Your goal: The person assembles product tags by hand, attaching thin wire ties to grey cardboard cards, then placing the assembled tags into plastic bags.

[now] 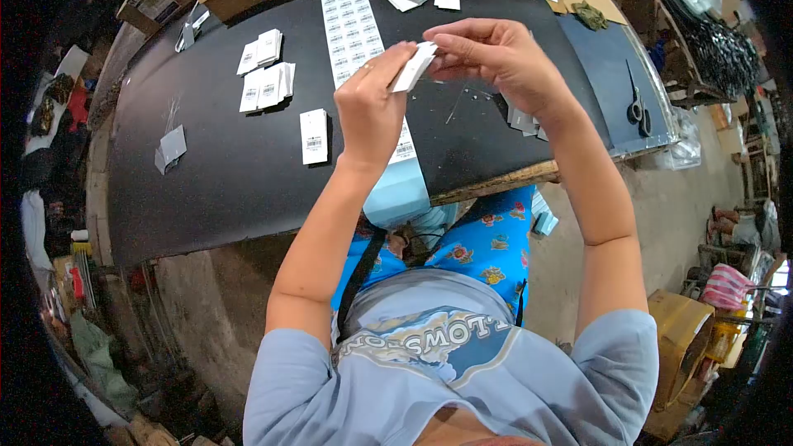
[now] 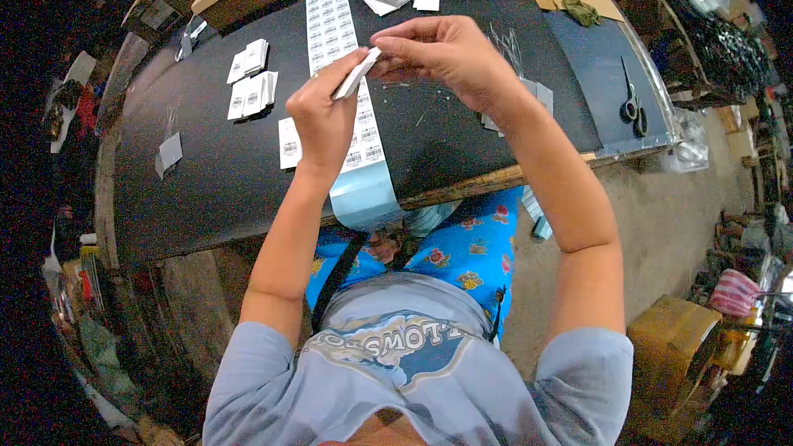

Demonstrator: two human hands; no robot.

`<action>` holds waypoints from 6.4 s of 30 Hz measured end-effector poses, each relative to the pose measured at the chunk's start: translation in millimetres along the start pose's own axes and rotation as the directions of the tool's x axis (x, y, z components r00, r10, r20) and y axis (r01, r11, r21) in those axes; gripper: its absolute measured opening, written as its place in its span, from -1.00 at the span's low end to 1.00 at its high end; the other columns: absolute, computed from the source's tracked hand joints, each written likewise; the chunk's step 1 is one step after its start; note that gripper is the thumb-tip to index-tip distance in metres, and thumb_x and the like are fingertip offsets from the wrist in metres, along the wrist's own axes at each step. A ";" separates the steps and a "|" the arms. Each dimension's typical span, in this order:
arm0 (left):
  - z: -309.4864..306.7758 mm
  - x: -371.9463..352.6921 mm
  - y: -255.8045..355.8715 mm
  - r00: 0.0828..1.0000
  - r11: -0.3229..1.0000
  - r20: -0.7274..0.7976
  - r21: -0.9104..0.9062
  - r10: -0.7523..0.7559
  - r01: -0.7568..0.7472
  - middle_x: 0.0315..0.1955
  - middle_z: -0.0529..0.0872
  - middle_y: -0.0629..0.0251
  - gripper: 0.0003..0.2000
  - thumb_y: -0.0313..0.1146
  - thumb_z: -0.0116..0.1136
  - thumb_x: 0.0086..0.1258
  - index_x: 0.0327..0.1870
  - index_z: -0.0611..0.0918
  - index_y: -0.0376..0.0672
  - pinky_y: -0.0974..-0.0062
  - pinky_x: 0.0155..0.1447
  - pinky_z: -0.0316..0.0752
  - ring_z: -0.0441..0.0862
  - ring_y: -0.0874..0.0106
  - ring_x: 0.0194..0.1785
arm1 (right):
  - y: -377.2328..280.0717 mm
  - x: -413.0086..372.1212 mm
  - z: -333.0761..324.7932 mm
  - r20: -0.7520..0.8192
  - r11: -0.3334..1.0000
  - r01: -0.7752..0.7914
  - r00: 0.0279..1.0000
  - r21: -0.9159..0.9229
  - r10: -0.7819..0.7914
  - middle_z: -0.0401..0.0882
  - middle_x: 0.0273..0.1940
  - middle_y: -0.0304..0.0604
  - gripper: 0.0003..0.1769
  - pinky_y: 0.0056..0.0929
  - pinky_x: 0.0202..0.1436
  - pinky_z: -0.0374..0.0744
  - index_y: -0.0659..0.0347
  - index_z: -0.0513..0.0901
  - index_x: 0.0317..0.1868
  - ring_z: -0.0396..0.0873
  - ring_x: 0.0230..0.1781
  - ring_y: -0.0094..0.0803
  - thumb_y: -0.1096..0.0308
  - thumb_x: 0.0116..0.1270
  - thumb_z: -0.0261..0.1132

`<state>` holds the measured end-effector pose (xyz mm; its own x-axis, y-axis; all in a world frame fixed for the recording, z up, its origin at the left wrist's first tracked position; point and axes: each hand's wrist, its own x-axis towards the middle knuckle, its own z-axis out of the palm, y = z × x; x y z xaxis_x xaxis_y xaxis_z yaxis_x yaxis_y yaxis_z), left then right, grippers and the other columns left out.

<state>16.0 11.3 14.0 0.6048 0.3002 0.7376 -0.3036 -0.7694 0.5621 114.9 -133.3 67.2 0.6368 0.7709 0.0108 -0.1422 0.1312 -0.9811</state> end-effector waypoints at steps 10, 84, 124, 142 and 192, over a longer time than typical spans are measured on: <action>75.4 -7.7 30.2 0.908 0.860 0.289 -0.327 -0.304 0.392 -0.59 0.69 0.35 -0.89 -0.46 0.28 0.18 -0.31 0.68 -0.28 0.59 -0.39 0.46 0.56 0.65 -0.46 | -9.1 8.0 -93.7 -0.312 0.938 0.079 0.931 -0.337 -0.191 0.63 -0.44 -0.27 -0.82 -0.71 -0.42 0.43 0.26 0.67 -0.25 0.52 -0.49 -0.66 0.31 0.24 0.32; 49.5 -9.7 5.9 0.984 0.999 0.176 -0.052 0.014 -0.005 -0.29 0.69 0.01 -0.70 -0.68 0.05 0.07 -0.14 0.63 -0.29 0.30 -0.18 0.56 0.67 0.10 -0.23 | 5.4 -24.5 -44.4 -0.074 0.985 0.006 0.997 -0.173 -0.019 0.67 -0.28 -0.11 -0.72 -0.54 -0.14 0.62 0.36 0.61 -0.08 0.66 -0.27 -0.46 0.37 0.26 0.30; -13.9 -67.5 36.9 0.295 -0.164 0.865 -0.386 -0.405 0.908 0.03 0.58 0.00 -0.63 -0.41 0.04 0.40 0.16 0.38 -0.39 0.46 0.13 0.54 0.58 0.26 0.09 | 92.5 74.7 -60.9 0.286 0.372 0.330 0.943 -0.868 -0.169 0.62 -0.40 0.01 -0.86 -0.36 -0.25 0.56 0.30 0.70 -0.36 0.62 -0.36 -0.16 0.48 0.02 0.31; -45.0 -65.0 14.7 0.371 -0.164 0.769 -0.516 -0.520 0.841 0.03 0.58 0.01 -0.66 -0.41 0.06 0.39 0.13 0.43 -0.34 0.49 0.12 0.54 0.57 0.25 0.11 | 115.7 140.7 -27.6 -0.337 0.440 -0.379 0.925 -0.814 0.173 0.64 -0.55 -0.01 -0.59 -0.36 -0.32 0.60 0.41 0.63 -0.56 0.64 -0.54 -0.30 0.17 -0.09 0.52; -40.1 -42.1 -22.0 0.615 0.290 0.378 -0.635 -0.692 0.716 -0.22 0.68 0.24 -0.78 -0.53 0.22 0.25 -0.08 0.60 -0.30 0.52 -0.20 0.68 0.66 0.47 -0.22 | 26.1 12.5 36.5 0.026 0.970 0.046 0.999 -0.238 -0.041 0.64 -0.43 -0.24 -0.71 -0.71 -0.47 0.48 0.33 0.63 -0.07 0.55 -0.51 -0.64 0.48 0.16 0.35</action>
<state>-32.3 38.2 -14.5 0.8601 0.5043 -0.0766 -0.1227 0.3504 0.9285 91.5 -97.5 48.8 0.6225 0.7807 0.0556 0.0713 0.0141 -0.9974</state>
